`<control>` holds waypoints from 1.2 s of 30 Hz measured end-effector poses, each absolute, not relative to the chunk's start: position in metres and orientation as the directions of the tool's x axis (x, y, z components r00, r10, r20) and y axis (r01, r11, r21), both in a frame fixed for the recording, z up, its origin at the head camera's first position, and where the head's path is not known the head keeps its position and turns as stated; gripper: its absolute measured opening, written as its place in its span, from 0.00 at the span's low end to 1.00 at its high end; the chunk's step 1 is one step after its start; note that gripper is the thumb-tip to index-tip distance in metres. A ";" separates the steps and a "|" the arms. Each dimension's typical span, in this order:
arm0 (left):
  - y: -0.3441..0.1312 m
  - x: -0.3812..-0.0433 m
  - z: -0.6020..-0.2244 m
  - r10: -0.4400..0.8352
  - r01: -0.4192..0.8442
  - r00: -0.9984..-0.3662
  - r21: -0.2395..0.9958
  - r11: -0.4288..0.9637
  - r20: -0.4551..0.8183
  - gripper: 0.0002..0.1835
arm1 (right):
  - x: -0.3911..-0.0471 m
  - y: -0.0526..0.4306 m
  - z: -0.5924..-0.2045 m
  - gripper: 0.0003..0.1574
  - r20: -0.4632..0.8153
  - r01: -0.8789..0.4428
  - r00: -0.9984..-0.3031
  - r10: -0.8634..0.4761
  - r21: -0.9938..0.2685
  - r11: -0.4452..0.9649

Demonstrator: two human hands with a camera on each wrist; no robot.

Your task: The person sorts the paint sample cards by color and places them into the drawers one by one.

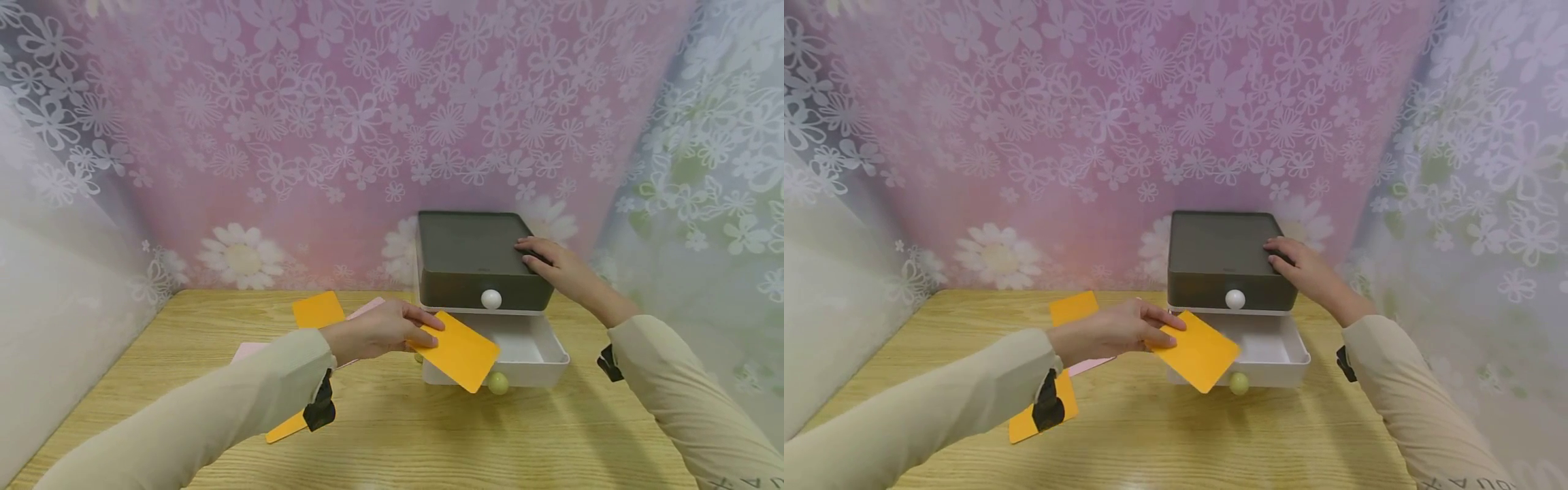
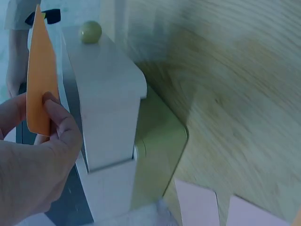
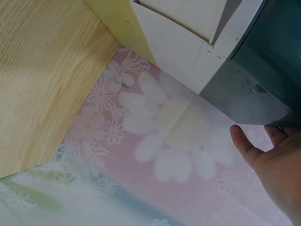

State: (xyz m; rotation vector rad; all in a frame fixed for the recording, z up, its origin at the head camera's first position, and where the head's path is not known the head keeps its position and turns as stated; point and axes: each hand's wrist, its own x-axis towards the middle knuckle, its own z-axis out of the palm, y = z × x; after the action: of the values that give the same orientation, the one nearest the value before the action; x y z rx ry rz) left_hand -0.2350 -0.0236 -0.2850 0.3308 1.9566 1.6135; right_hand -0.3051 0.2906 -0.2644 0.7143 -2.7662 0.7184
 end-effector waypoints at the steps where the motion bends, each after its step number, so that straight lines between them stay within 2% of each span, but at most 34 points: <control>1: -0.019 -0.234 -0.285 0.523 -0.190 -0.803 0.955 0.228 -0.285 0.13 | -0.305 0.291 -0.264 0.27 0.300 -0.499 -0.864 -0.404 -0.407 0.765; 8: 0.012 -0.233 -0.289 0.446 -0.300 -0.830 0.942 0.149 -0.335 0.13 | -0.307 0.292 -0.266 0.26 0.314 -0.517 -0.854 -0.416 -0.415 0.748; 14: 0.036 -0.238 -0.302 0.366 -0.296 -0.881 0.953 0.069 -0.301 0.17 | -0.306 0.292 -0.265 0.26 0.329 -0.526 -0.847 -0.417 -0.416 0.742; 21: 0.055 -0.243 -0.314 0.253 -0.255 -0.929 0.963 0.088 -0.269 0.18 | -0.305 0.290 -0.265 0.25 0.345 -0.539 -0.838 -0.423 -0.404 0.739; 26: 0.061 -0.244 -0.315 0.204 -0.284 -0.930 0.950 0.131 -0.306 0.17 | -0.305 0.290 -0.265 0.25 0.342 -0.534 -0.841 -0.418 -0.404 0.743; 36: 0.064 -0.247 -0.315 0.194 -0.317 -0.917 0.933 0.172 -0.348 0.15 | -0.308 0.292 -0.266 0.26 0.329 -0.534 -0.842 -0.427 -0.401 0.745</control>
State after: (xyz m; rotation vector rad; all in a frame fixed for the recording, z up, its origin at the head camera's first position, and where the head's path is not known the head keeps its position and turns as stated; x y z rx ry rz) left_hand -0.2467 0.0638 -0.3152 -0.1168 2.0678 1.7952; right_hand -0.3083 0.2924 -0.2663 0.7614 -2.7281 0.7244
